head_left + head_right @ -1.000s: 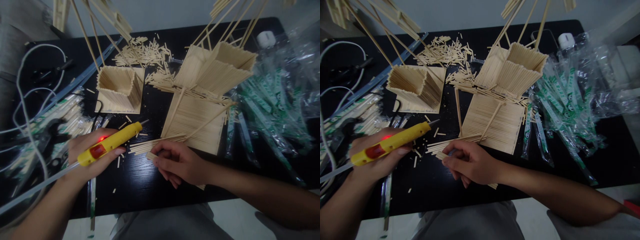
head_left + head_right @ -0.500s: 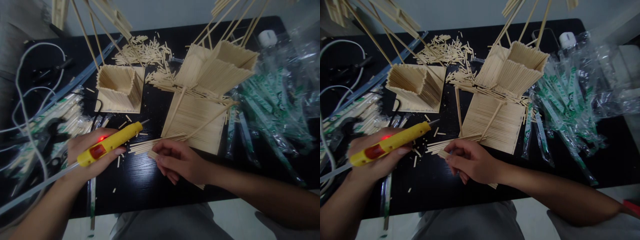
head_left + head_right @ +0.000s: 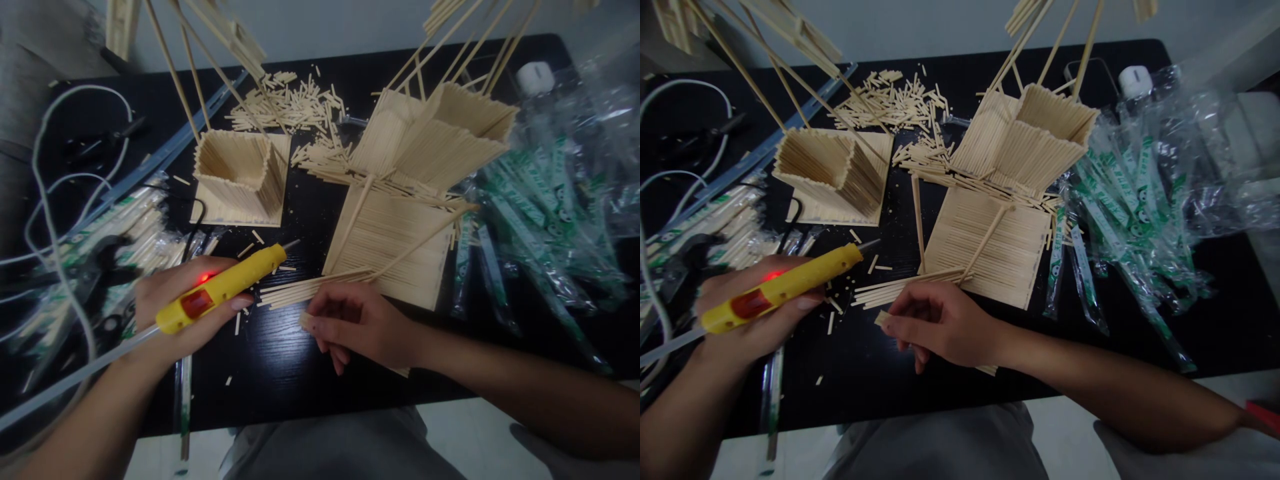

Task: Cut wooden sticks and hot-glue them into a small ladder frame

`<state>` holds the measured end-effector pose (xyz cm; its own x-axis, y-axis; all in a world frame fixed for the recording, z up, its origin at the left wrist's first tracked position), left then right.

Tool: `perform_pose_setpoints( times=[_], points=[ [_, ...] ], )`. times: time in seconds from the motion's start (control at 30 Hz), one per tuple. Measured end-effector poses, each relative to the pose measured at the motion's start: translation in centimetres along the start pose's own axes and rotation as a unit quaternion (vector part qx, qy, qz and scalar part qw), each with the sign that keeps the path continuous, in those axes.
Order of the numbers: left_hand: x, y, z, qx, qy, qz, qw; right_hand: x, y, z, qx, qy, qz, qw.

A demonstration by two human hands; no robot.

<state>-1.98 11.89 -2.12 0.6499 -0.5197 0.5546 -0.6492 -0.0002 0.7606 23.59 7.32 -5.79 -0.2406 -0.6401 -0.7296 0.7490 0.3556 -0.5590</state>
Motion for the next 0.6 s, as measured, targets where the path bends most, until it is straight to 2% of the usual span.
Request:
perform_pose_setpoints(
  times=[0.33,0.5,0.6],
  points=[
    [0.28,-0.03,-0.22,0.002,-0.034,-0.016,0.999,-0.46,0.14,0.03,0.007,0.009,0.016,1.000],
    [0.02,0.09,0.09,0.003,-0.025,-0.012,1.000,-0.83,0.14,-0.11,0.011,0.011,-0.005,1.000],
    [-0.60,0.14,0.56,0.006,0.019,0.008,1.000,-0.81,0.22,-0.19,0.004,0.019,-0.037,0.999]
  ],
)
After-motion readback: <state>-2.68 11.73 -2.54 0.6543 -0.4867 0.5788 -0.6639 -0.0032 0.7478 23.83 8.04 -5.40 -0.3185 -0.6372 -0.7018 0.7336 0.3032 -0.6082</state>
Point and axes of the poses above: each hand's wrist, its own z-axis away from the middle knuckle, its own y-axis out of the back of the hand, x = y × z, the point moved 2 cm from there along -z, towards the middle knuckle, and after that the axes turned 1 degree about z, right-handed, at the moved point
